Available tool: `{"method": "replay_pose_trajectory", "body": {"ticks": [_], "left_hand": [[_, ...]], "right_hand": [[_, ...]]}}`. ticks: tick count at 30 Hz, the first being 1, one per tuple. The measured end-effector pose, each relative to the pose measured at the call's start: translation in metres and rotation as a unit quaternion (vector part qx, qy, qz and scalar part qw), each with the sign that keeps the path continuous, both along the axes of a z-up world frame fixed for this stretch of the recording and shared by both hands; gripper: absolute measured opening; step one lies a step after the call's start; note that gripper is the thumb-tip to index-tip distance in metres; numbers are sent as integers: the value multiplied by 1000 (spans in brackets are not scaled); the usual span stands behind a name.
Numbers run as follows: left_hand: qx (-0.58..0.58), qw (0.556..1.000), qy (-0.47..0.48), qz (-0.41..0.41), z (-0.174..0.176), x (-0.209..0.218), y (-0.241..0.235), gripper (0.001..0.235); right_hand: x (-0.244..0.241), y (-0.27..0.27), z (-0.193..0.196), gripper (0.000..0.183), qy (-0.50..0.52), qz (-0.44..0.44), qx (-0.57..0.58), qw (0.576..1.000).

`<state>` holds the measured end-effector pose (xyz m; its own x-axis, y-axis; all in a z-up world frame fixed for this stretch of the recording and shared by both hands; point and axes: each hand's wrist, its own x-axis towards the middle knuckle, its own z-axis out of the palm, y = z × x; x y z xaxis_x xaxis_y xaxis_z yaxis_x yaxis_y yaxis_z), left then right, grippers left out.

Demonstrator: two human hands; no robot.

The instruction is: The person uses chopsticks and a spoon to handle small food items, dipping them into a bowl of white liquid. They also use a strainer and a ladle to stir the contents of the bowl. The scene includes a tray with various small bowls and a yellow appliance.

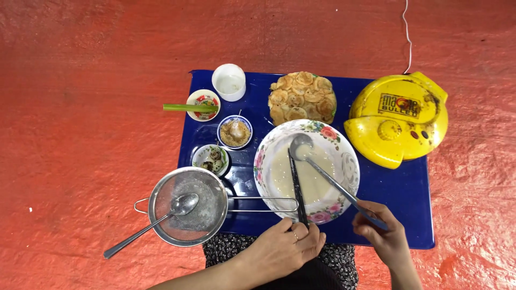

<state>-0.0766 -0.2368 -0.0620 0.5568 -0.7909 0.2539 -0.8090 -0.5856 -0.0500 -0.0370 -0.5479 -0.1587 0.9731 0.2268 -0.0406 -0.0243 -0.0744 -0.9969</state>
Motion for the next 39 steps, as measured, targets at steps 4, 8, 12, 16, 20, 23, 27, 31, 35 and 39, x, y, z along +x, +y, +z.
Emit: {"method": "replay_pose_trajectory", "body": {"ticks": [4,8,12,16,20,23,27,31,35,39], "left_hand": [[-25,1000,9,1,-7,1,-18,28],[-80,996,27,0,-20,4,-33,20],[-148,988,36,5,-19,11,-44,22],[-244,964,105,8,27,23,-28,17],[-396,807,383,213,27,43,0,29],[-425,854,233,189,13,56,11,26],[-424,843,249,219,3,63,15,20],[-434,828,245,257,5,58,36,12],[-484,795,193,311,1,61,55,13],[-444,843,255,164,14,57,43,19]], "right_hand": [[9,15,21,30,-65,-13,23,998],[19,22,48,21,-118,-74,-84,987],[27,21,66,13,-138,-77,-172,972],[35,21,76,15,-203,-36,-211,955],[47,21,65,12,-251,-1,-245,936],[56,32,69,13,-273,10,-252,928],[62,44,79,12,-294,37,-248,922],[61,32,78,11,-289,16,-265,920],[54,32,78,12,-274,-44,-262,924],[53,34,74,16,-287,-18,-247,925]]}}
